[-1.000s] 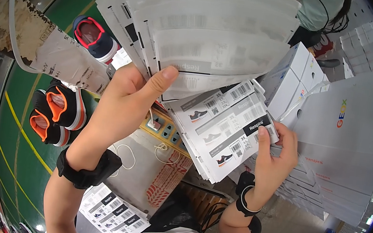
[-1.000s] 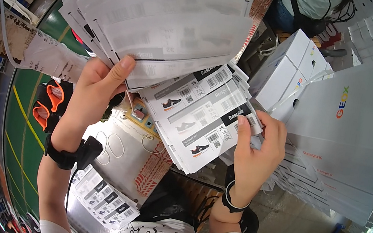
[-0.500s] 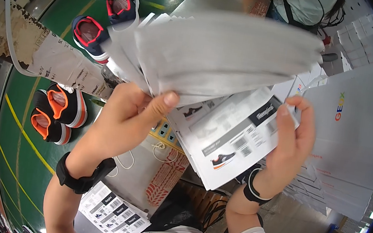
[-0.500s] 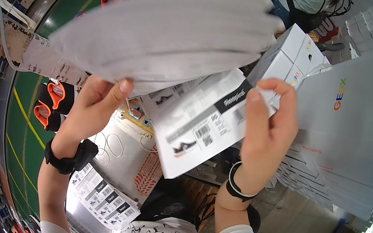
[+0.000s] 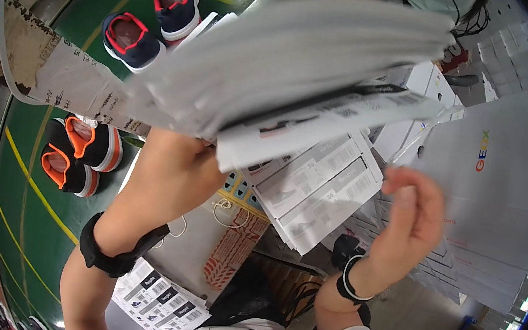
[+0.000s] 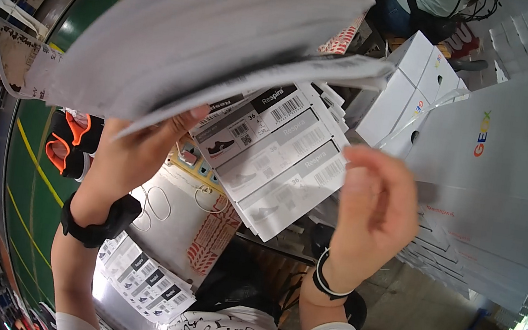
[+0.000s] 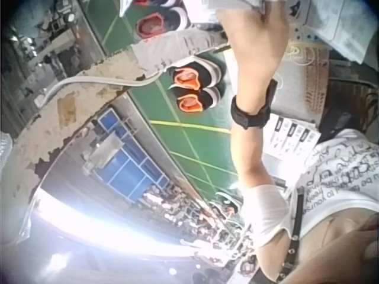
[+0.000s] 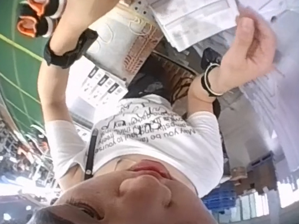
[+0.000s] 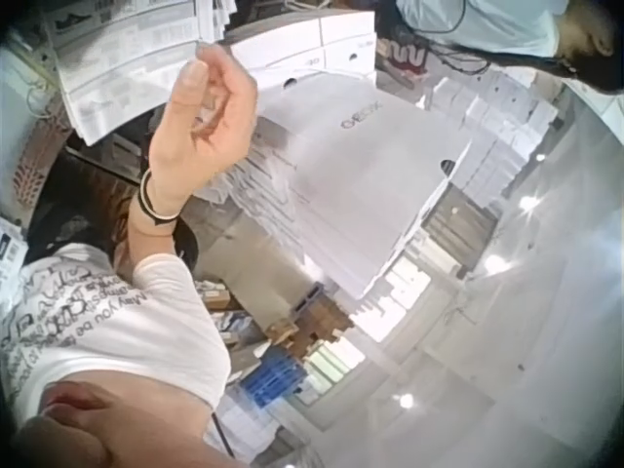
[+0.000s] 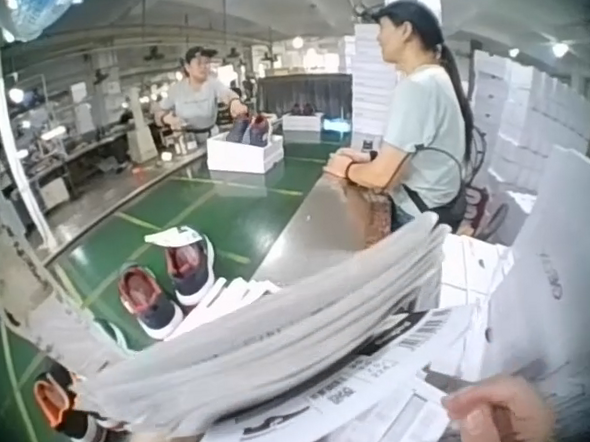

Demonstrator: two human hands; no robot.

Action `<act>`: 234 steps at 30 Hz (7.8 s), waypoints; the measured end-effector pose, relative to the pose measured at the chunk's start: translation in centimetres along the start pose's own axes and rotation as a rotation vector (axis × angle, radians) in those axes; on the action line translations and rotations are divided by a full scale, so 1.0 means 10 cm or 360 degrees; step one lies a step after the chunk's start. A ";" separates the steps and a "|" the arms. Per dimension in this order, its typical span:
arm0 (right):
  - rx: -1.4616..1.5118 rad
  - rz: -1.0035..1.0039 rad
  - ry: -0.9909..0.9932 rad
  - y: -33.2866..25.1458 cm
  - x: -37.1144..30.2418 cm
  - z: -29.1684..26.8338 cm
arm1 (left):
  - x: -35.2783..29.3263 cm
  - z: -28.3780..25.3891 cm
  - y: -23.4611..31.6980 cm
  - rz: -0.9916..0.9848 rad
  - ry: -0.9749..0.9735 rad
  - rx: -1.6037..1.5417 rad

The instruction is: Inspecting manufactured shoes for quality and applying corresponding identification labels.

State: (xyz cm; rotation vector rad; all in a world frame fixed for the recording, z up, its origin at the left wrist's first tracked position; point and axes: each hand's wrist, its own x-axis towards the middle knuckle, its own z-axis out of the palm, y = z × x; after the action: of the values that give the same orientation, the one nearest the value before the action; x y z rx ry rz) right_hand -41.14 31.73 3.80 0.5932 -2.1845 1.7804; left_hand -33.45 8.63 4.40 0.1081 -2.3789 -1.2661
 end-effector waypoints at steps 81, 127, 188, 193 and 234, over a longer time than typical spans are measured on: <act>0.0198 -0.0531 0.0378 0.40 -0.91 -0.28 | -0.53 -0.27 0.02 -0.0346 -0.0267 0.0225; -0.1335 -0.0407 -0.0081 0.07 -0.55 -0.12 | -0.64 -0.14 -0.04 0.0439 -0.0281 0.0274; -0.1120 -0.0185 -0.0204 0.07 -0.74 -0.11 | -0.67 -0.24 -0.17 -0.0071 0.0057 -0.0089; 0.0250 0.0356 0.0245 -0.11 -0.66 -0.04 | -0.57 -0.23 0.05 0.0355 -0.0456 0.0286; -0.1031 -0.0026 -0.0425 0.20 -0.55 0.06 | -0.66 -0.30 0.04 -0.0545 0.0017 -0.0523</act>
State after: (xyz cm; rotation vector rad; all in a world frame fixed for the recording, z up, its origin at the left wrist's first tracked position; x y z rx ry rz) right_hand -37.19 32.26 -0.47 0.7022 -2.7182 0.9175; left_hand -26.24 8.30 3.87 0.4332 -2.1693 -1.7902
